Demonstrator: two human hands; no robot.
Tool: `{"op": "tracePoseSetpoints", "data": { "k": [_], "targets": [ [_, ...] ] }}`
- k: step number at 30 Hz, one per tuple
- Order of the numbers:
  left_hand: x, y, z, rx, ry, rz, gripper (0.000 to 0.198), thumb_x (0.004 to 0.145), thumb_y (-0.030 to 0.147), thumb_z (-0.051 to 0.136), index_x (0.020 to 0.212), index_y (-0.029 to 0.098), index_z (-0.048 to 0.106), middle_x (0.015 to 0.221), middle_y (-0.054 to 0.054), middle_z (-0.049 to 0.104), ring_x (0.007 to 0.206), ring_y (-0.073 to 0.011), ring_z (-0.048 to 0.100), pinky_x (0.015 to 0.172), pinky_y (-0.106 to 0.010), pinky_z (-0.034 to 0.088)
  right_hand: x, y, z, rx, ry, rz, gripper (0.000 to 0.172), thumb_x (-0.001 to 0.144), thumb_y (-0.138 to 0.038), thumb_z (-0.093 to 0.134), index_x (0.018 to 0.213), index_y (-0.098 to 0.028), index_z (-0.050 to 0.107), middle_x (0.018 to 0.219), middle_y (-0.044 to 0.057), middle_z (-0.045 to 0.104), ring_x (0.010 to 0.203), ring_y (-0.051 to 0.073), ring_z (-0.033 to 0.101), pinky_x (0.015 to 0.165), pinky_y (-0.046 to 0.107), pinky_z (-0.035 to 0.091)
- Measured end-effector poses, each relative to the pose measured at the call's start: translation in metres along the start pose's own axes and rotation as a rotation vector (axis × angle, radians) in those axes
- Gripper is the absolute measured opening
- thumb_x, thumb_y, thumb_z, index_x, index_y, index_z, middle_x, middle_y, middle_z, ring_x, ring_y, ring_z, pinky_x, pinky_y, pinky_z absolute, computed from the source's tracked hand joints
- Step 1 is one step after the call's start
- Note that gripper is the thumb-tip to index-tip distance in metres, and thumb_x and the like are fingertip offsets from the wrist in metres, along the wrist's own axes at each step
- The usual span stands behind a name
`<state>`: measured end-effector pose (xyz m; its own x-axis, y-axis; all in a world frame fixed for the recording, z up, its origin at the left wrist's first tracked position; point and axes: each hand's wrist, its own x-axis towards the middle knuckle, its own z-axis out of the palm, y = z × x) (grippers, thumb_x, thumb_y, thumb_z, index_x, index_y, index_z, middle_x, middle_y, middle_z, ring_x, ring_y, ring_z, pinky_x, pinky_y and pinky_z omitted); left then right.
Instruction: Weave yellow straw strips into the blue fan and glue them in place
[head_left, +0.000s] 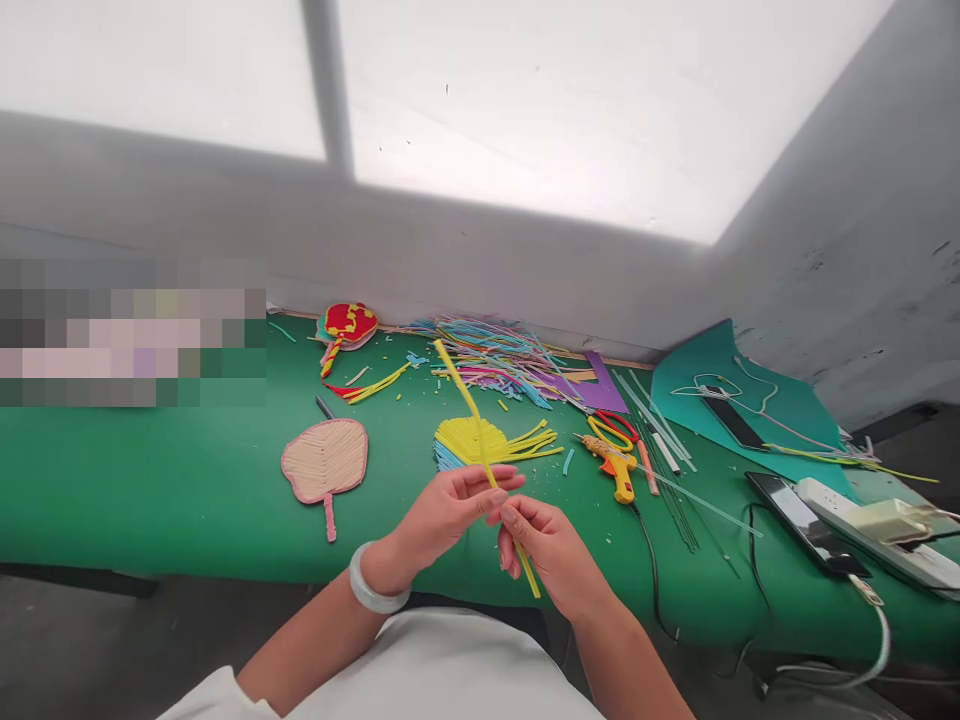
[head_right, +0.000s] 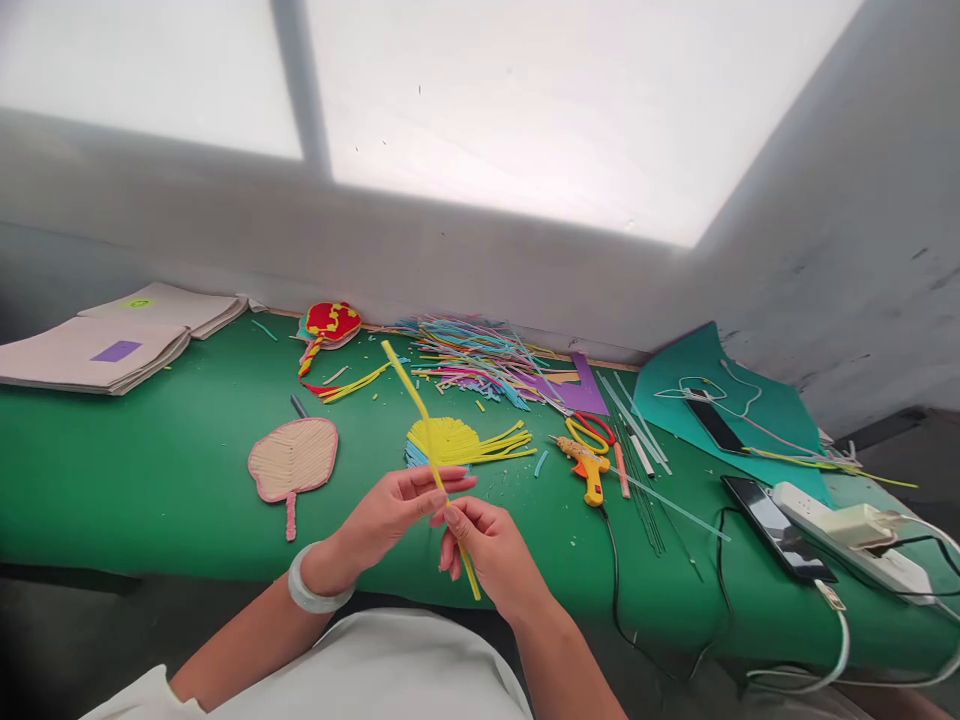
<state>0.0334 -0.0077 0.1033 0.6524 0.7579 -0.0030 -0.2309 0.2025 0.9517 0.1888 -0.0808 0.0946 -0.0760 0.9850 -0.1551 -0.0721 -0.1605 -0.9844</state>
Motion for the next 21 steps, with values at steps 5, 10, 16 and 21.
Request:
{"op": "tracePoseSetpoints", "data": {
  "k": [5,10,16,21],
  "targets": [
    [0.004,0.0,0.002,0.033,0.134,0.0,0.039,0.078,0.054,0.075,0.089,0.017,0.08,0.098,-0.011,0.078,0.098,-0.0281,0.072,0.092,-0.039,0.052,0.0,0.001,0.003,-0.023,-0.063,0.055,0.054,0.086,-0.071,0.054,0.092,-0.019,0.067,0.062,0.0,0.067,0.052,0.013,0.058,0.058,0.028,0.047],
    [0.003,-0.004,0.0,-0.025,0.117,-0.013,0.049,0.077,0.055,0.076,0.111,0.019,0.075,0.101,-0.01,0.078,0.11,-0.0282,0.068,0.101,-0.041,0.047,-0.004,0.007,-0.001,-0.074,0.003,0.044,0.052,0.084,-0.07,0.058,0.086,-0.018,0.065,0.059,-0.001,0.066,0.05,0.012,0.057,0.056,0.026,0.045],
    [0.003,-0.012,0.006,-0.043,0.088,-0.037,0.038,0.075,0.05,0.08,0.091,0.016,0.079,0.095,-0.011,0.078,0.096,-0.0271,0.072,0.094,-0.04,0.051,-0.005,0.007,0.002,-0.109,0.032,0.014,0.055,0.085,-0.072,0.055,0.081,-0.018,0.061,0.055,0.0,0.064,0.046,0.011,0.054,0.053,0.025,0.042],
    [0.004,0.004,-0.015,-0.073,0.224,0.043,0.036,0.073,0.049,0.082,0.09,0.017,0.078,0.097,-0.01,0.079,0.104,-0.0272,0.07,0.104,-0.04,0.044,-0.013,0.014,-0.003,-0.133,-0.026,0.058,0.055,0.085,-0.072,0.055,0.079,-0.018,0.061,0.054,-0.001,0.063,0.045,0.01,0.053,0.051,0.023,0.041]
  ]
}}
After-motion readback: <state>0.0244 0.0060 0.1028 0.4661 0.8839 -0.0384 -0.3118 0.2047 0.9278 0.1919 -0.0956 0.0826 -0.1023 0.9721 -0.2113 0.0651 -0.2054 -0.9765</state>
